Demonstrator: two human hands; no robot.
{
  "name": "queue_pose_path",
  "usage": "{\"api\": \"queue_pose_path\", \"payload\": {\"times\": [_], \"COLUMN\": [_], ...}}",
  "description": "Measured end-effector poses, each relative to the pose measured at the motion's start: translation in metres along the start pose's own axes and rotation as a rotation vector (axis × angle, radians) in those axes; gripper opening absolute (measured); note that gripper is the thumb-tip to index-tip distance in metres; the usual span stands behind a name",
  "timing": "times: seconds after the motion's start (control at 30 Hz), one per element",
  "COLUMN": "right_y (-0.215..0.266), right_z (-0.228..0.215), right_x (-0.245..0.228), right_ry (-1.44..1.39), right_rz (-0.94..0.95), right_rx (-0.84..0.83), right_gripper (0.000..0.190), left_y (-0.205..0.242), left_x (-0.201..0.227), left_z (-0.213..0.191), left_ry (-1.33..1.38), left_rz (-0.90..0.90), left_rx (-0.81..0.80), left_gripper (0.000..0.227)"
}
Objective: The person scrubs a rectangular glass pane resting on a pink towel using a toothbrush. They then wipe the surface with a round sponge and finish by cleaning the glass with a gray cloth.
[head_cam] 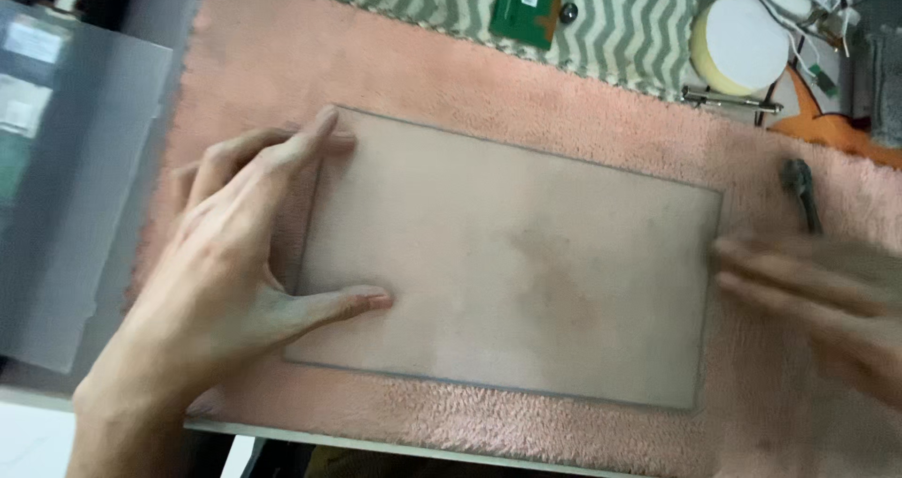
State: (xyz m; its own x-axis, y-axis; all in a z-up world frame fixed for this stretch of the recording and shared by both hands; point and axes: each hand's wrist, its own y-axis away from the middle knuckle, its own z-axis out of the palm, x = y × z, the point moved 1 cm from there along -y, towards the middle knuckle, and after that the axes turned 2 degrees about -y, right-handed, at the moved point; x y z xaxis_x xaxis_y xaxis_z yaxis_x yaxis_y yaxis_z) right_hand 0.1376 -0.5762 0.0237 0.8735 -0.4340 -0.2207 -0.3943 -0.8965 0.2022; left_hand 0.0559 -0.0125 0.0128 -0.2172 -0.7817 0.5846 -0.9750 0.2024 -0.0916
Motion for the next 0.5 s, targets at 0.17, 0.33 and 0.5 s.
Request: {"api": "queue_pose_path", "payload": {"times": [0.17,0.33,0.5], "right_y": [-0.102,-0.231,-0.324], "right_z": [-0.067,-0.068,-0.029], "right_x": [-0.04,-0.089,-0.108], "right_ry": [0.101,-0.047,-0.068], "right_rz": [-0.071,-0.308,-0.593], "right_rx": [0.138,0.432,0.613], "right_gripper": [0.058,0.051,0.019], "left_y": [-0.004,-0.015,-0.016], "left_x": [0.005,-0.003,-0.01], "left_z": [-0.008,0.001,0.008], "left_ry": [0.121,0.135,0.119], "left_rz": [-0.012,0.049,0.053], "left_rx": [0.032,0.072,0.099], "left_gripper": [0.127,0.116,0.125]}}
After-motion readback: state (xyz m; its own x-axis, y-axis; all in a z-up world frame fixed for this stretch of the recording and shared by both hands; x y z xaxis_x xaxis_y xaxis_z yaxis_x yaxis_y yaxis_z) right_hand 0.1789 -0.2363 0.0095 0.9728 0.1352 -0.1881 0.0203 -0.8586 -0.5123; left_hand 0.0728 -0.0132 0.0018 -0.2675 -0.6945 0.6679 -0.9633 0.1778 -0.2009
